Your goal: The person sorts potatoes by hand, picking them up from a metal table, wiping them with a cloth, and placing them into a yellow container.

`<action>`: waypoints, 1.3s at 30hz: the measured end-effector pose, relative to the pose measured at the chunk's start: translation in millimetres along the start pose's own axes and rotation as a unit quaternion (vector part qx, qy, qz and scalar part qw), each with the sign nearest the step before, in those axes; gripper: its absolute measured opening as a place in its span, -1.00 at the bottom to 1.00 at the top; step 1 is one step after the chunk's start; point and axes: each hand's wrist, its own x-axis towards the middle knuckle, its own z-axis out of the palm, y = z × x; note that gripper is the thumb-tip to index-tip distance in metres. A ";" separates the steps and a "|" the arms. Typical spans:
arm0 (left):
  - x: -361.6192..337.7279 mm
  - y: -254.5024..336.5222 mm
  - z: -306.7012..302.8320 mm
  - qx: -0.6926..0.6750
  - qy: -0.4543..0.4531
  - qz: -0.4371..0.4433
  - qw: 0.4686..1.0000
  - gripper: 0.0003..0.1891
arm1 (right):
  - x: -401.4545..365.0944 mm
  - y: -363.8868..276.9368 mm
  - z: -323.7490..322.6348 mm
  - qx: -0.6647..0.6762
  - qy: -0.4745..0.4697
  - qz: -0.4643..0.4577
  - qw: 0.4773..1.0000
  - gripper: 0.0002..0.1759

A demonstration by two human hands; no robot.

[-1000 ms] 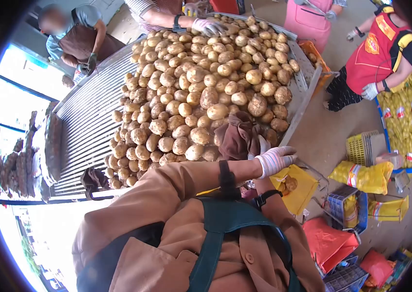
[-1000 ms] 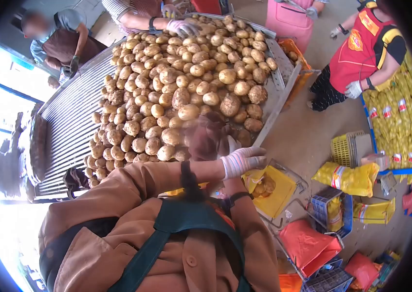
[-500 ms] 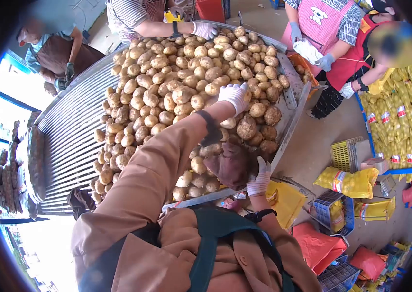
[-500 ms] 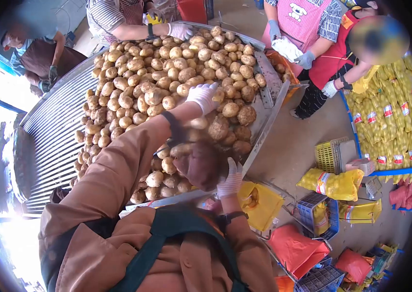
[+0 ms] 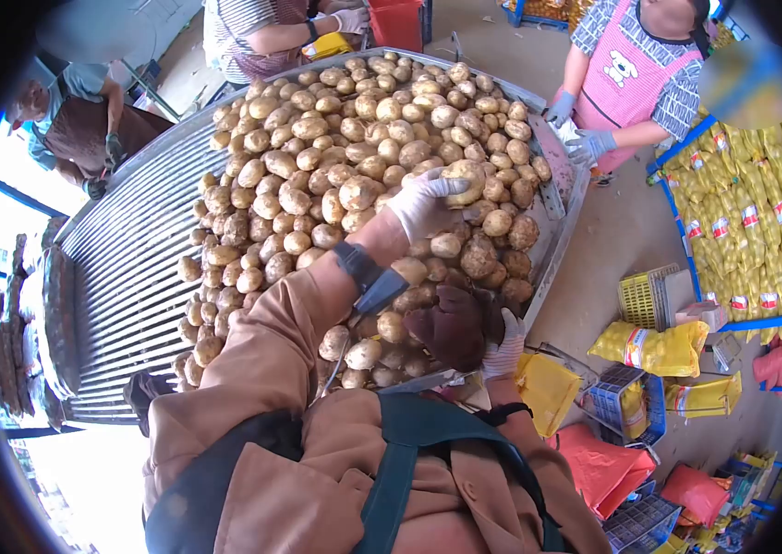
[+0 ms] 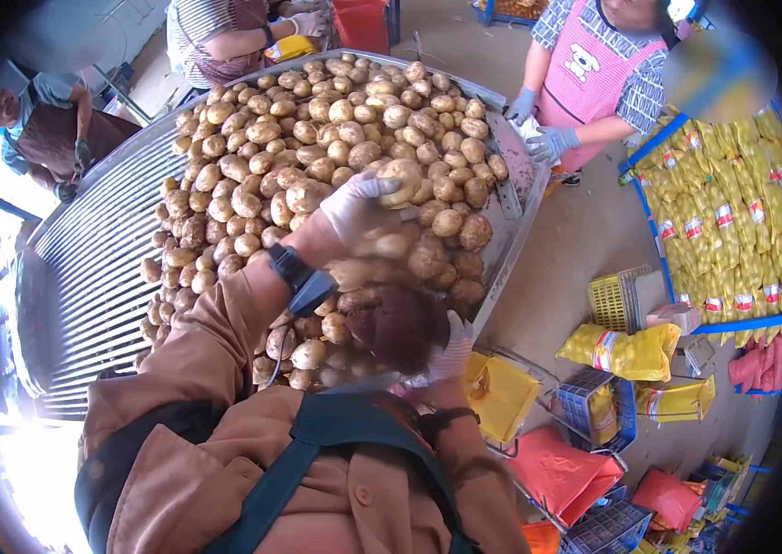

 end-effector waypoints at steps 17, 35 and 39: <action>-202.1 -19.4 -87.9 -0.345 0.037 0.048 0.937 -0.52 | 95.8 -246.7 21.1 0.245 -0.080 -0.233 0.938 -0.56; -192.3 -22.8 -99.1 -0.185 0.213 0.195 0.939 -0.57 | 99.5 -266.1 109.5 0.469 -0.154 0.180 0.850 -0.47; -188.2 -10.6 -111.8 -0.336 0.058 0.161 0.926 -0.49 | 52.6 -251.4 98.9 0.294 -0.227 0.033 0.928 -0.34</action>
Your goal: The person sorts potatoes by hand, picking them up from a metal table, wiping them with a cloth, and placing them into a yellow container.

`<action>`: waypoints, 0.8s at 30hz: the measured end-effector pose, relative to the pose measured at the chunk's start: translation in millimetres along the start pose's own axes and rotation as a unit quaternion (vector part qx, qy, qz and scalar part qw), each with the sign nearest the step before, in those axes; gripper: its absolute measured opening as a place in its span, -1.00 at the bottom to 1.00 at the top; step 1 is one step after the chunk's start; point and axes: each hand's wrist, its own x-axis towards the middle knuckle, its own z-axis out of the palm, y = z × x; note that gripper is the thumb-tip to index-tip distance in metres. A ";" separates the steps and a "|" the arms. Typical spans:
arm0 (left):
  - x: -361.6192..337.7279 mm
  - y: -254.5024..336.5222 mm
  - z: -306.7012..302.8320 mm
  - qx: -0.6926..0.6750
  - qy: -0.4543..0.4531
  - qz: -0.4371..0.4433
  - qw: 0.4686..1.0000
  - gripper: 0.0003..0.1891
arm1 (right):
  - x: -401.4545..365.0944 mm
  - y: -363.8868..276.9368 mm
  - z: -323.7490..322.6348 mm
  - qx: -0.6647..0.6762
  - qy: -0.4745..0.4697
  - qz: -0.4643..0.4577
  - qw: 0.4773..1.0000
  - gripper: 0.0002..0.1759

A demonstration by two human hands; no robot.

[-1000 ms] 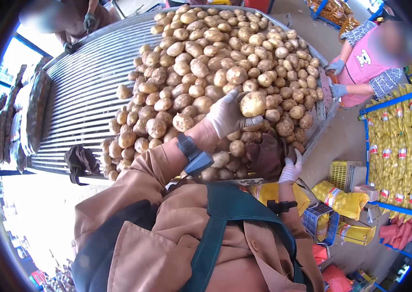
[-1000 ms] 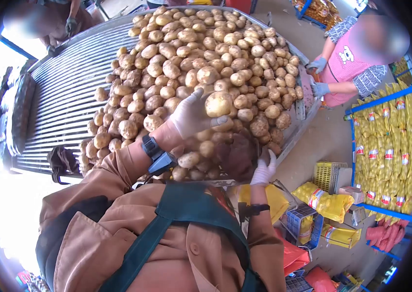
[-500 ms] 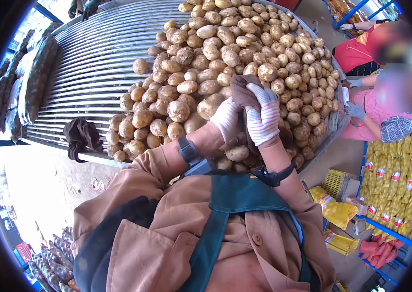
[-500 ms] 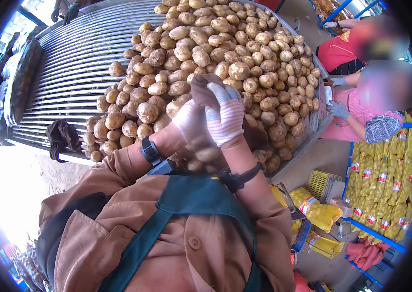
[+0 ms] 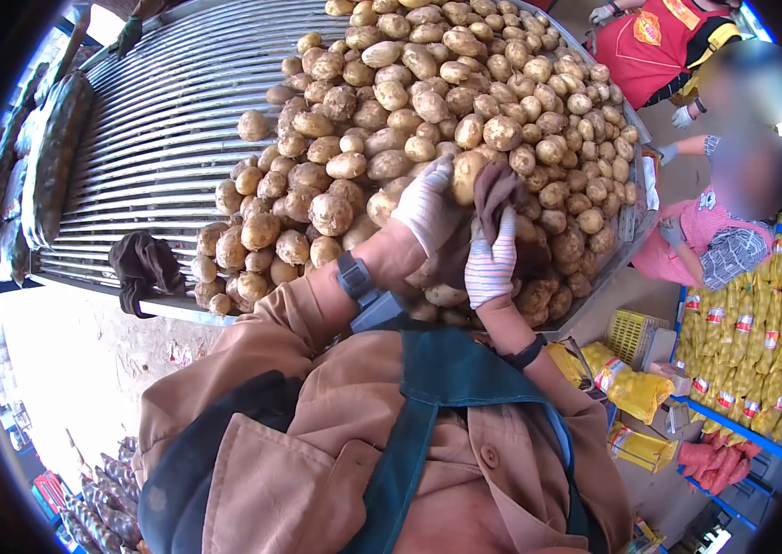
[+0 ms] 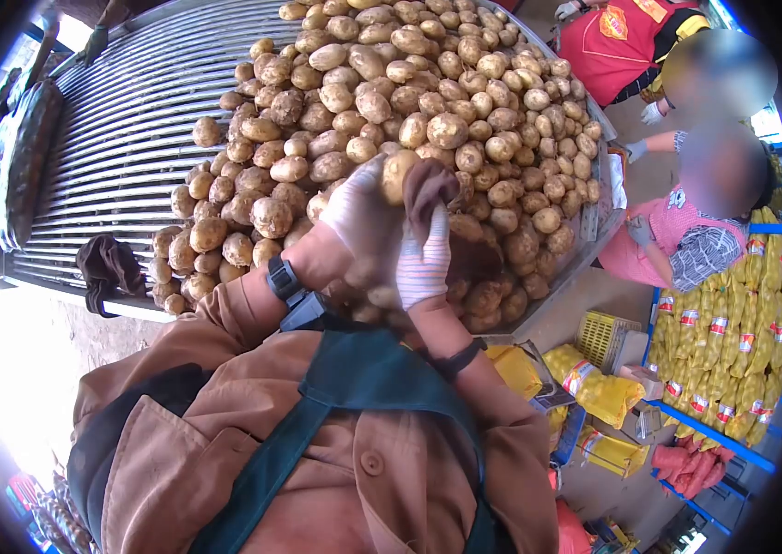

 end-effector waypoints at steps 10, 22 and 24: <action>-21.4 16.4 37.3 0.025 0.027 -0.030 0.999 -0.36 | 20.7 -9.5 -25.6 0.335 0.062 0.168 0.925 -0.37; -22.4 -0.3 17.2 0.476 -0.028 0.007 0.879 -0.30 | 5.0 -13.3 -30.8 -0.093 0.025 -0.194 0.976 -0.54; -36.6 3.9 41.2 0.318 -0.076 -0.089 0.941 -0.38 | 4.6 -8.8 -32.1 0.055 0.001 -0.081 0.995 -0.55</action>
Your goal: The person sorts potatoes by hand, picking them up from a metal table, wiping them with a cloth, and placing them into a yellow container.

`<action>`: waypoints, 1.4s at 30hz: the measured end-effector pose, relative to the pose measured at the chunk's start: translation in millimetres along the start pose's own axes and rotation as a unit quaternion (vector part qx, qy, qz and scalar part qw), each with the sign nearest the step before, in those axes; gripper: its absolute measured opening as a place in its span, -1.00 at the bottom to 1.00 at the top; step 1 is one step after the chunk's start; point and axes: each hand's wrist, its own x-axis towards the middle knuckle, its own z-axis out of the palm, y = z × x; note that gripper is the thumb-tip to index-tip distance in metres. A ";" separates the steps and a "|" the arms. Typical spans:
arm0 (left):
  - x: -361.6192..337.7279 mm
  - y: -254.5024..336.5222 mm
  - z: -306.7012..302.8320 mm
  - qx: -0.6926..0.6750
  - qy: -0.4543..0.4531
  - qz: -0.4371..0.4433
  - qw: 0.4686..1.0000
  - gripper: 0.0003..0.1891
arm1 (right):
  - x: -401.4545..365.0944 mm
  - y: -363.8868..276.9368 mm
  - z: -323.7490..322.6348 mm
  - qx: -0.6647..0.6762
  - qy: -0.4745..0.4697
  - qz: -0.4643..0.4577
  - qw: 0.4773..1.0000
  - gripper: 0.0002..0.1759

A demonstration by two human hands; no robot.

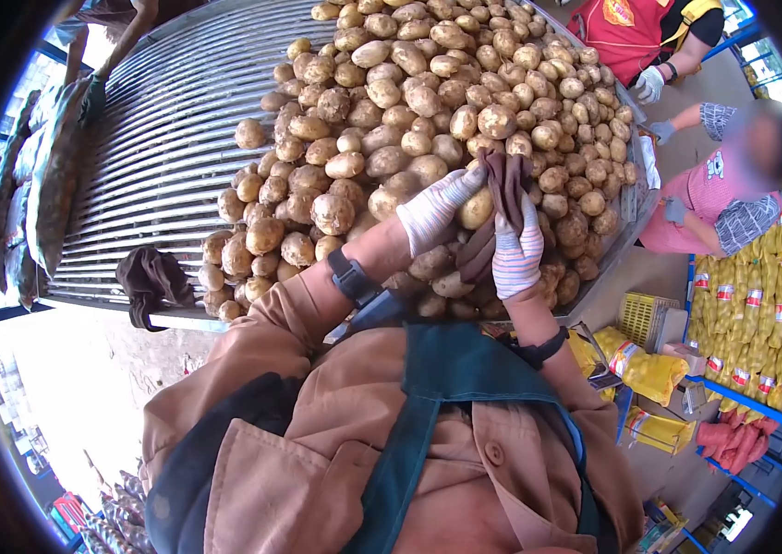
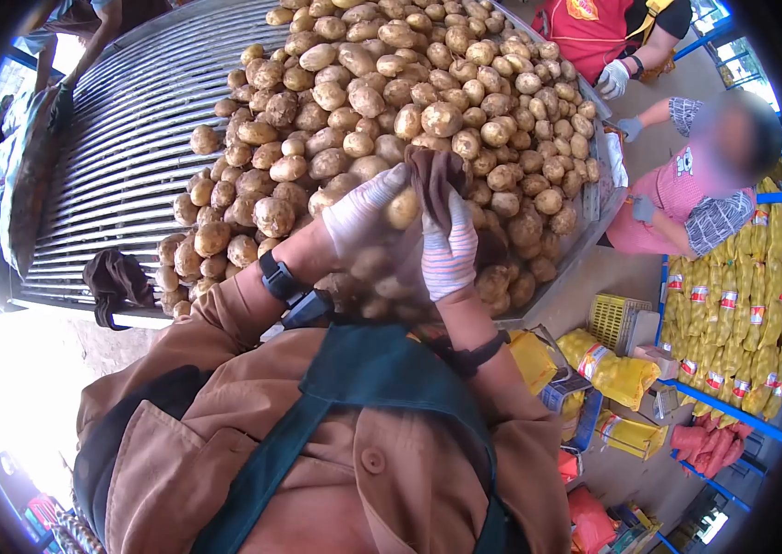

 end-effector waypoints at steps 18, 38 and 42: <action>10.1 -6.2 -19.3 0.360 0.011 0.199 0.911 0.04 | 28.4 -37.5 -18.0 -0.089 -0.067 -0.124 0.986 -0.58; 32.9 -23.6 -51.9 -0.170 0.092 0.068 0.979 -0.40 | -5.8 -39.4 -55.2 -0.015 -0.165 0.081 0.983 -0.48; 21.0 -0.7 -7.7 -0.101 0.143 0.078 0.981 -0.29 | -30.9 6.9 -100.0 -0.221 0.107 -0.001 0.969 -0.46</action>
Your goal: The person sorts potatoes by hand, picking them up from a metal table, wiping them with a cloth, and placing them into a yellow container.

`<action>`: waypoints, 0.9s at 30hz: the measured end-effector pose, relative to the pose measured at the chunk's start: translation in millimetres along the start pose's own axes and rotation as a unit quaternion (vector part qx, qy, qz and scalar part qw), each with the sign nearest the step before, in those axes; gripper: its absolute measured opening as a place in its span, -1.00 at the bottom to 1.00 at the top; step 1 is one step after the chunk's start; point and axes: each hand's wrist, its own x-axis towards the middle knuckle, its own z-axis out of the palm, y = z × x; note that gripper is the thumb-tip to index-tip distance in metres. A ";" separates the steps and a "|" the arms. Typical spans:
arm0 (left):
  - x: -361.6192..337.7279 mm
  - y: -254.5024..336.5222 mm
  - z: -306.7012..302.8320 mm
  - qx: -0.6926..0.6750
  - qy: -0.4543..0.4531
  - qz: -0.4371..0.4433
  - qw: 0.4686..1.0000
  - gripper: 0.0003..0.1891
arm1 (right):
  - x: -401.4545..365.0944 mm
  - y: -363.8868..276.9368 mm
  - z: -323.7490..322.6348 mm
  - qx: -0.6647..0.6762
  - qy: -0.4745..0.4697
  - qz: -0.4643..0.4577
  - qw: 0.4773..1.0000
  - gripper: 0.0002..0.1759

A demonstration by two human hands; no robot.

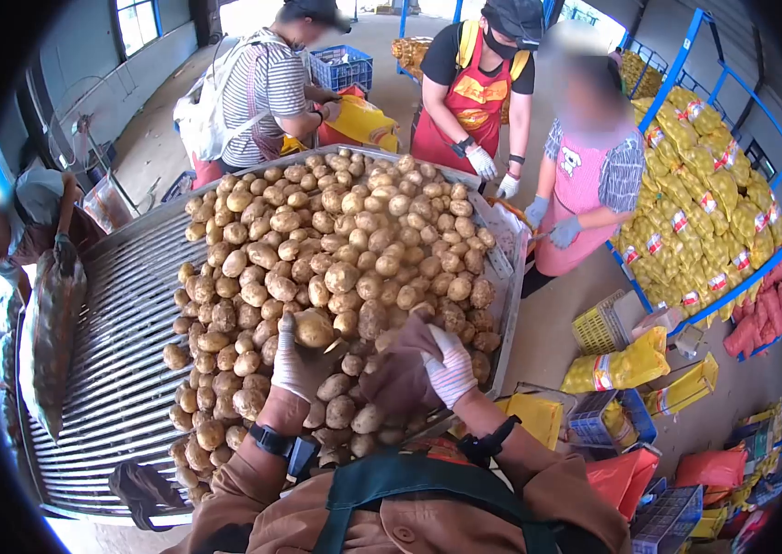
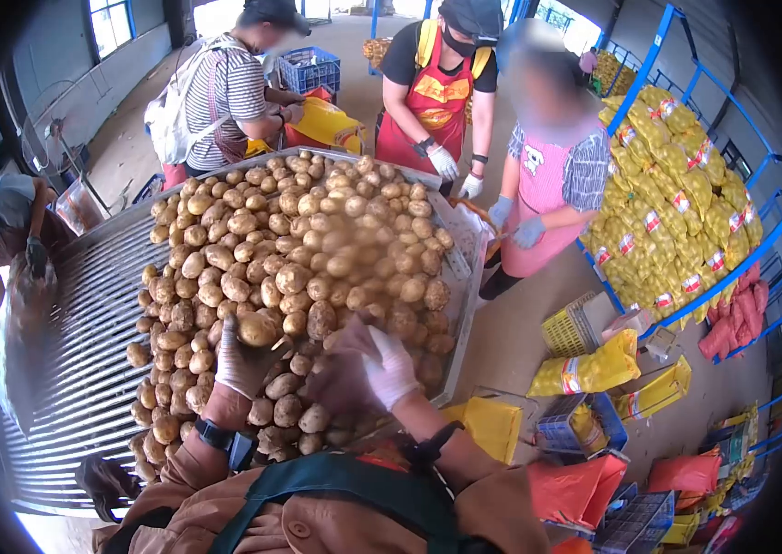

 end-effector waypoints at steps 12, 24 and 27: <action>16.4 -123.8 82.6 0.173 -0.045 -0.238 0.955 -0.35 | -62.9 104.9 -6.2 -0.052 0.224 0.110 0.967 -0.38; -8.7 -351.1 111.7 0.417 -0.062 -0.428 0.799 -0.42 | -84.6 133.3 1.8 0.250 0.208 0.159 0.932 -0.44; -2.5 -322.8 122.1 0.533 -0.155 -0.311 0.772 -0.37 | -80.6 124.7 -4.8 -0.020 0.168 0.182 0.969 -0.52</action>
